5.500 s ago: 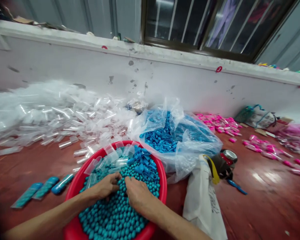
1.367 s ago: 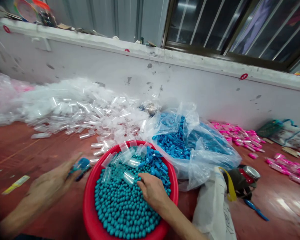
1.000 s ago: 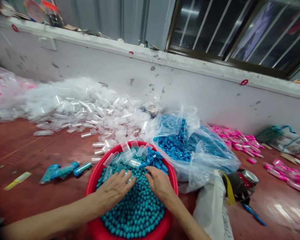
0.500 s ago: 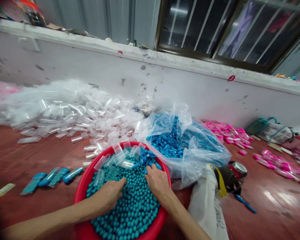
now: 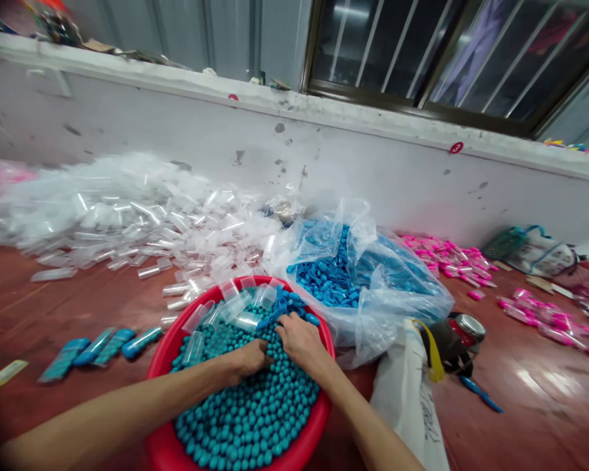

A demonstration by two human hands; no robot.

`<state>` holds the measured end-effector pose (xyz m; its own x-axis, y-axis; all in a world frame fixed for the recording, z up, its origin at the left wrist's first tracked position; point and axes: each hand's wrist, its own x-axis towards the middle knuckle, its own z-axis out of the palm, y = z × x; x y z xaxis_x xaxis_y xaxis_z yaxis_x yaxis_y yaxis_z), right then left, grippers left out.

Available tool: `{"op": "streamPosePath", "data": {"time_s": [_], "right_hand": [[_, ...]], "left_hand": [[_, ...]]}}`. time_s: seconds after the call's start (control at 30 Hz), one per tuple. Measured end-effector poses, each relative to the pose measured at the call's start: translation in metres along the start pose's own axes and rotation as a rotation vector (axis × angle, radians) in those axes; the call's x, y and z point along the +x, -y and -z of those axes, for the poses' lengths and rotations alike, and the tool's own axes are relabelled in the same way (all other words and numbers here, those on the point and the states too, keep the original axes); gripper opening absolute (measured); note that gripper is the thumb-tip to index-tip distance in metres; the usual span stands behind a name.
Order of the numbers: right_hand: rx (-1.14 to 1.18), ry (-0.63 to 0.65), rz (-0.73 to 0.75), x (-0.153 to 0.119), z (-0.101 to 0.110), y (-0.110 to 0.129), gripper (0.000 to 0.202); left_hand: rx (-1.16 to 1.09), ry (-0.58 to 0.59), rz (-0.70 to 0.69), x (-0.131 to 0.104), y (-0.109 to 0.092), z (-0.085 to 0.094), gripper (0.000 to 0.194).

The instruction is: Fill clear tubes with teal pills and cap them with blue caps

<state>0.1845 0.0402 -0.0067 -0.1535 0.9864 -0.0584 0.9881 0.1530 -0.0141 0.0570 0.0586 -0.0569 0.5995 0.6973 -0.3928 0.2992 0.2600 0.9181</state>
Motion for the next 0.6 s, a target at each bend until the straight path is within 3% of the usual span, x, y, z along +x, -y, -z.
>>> {"op": "streamPosePath", "data": {"time_s": [0.1, 0.3, 0.43, 0.6], "right_hand": [[-0.007, -0.008, -0.057, 0.004, 0.000, 0.005, 0.027], [-0.039, -0.032, -0.094, 0.005, -0.004, 0.021, 0.024], [-0.062, -0.094, -0.010, -0.007, -0.011, 0.022, 0.035], [-0.088, -0.143, 0.071, -0.017, -0.028, 0.021, 0.018]], "left_hand": [[-0.189, 0.096, 0.082, -0.015, -0.003, 0.016, 0.007], [-0.424, 0.086, 0.128, -0.048, -0.006, 0.041, 0.029], [-0.517, 0.011, 0.135, -0.059, -0.003, 0.044, 0.031], [-0.451, -0.066, 0.108, -0.061, 0.000, 0.042, 0.031]]}}
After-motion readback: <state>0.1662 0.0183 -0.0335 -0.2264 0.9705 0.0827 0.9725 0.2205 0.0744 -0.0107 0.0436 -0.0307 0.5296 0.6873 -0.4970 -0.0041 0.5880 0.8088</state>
